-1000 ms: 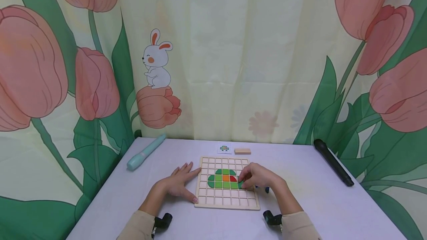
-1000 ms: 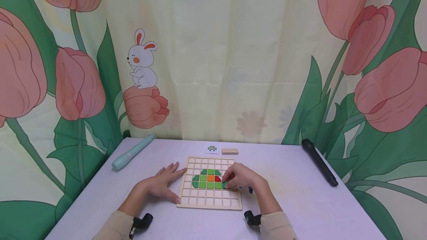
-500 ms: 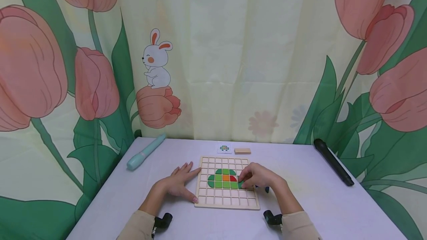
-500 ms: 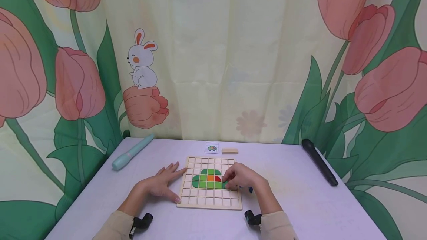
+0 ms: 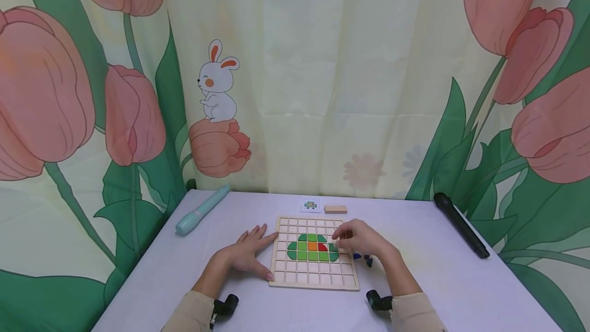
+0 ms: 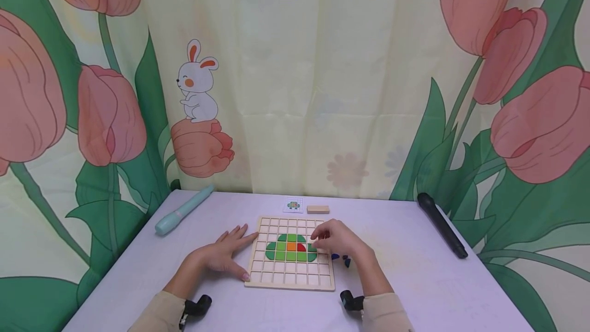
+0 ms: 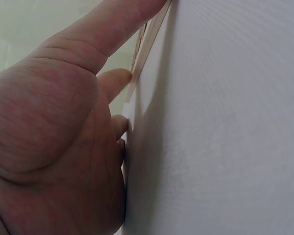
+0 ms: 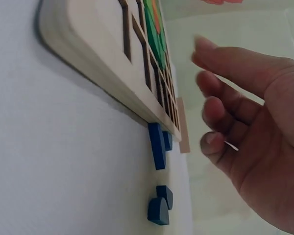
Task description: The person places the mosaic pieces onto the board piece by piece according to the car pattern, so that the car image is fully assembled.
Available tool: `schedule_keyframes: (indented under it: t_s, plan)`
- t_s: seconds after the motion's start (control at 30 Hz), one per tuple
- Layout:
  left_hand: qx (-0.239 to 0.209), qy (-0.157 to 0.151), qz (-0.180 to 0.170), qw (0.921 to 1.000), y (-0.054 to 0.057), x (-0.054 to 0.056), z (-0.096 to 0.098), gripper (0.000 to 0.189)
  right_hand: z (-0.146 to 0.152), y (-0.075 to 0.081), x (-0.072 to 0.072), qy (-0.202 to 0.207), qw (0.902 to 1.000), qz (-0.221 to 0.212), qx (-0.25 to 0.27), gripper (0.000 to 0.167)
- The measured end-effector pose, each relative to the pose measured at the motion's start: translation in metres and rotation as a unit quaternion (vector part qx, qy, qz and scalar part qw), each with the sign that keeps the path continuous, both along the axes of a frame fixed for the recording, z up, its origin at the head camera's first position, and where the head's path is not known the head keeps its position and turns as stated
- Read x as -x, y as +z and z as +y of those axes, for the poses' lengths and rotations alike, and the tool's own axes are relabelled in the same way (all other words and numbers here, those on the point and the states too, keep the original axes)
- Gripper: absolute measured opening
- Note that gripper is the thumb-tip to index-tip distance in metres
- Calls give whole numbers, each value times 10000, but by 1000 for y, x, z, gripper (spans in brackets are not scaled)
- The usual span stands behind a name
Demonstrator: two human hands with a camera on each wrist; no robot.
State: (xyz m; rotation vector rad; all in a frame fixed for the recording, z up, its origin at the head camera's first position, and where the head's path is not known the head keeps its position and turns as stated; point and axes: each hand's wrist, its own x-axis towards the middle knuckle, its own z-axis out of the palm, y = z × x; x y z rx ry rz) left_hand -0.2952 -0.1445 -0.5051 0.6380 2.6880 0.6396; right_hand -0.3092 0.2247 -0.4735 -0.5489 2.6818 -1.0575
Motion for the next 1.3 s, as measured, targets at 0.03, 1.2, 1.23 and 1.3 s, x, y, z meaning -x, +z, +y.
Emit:
schedule_keyframes:
  t_s: [0.03,1.2,1.23,1.3]
  plan:
    - [5,-1,0,10000,0,0,0,119,2,1,1,-158,9998,109,-10,13]
    - [-56,-33,-2,10000,0,1,-1,120,66,15,-9,-732,9943,-697,-340,19]
    - [-53,-31,-4,10000,0,1,-1,120,66,14,-9,-744,9935,-773,-387,18]
    - [-48,-38,-2,10000,-1,1,-1,120,66,12,-9,-738,9925,-861,-466,18]
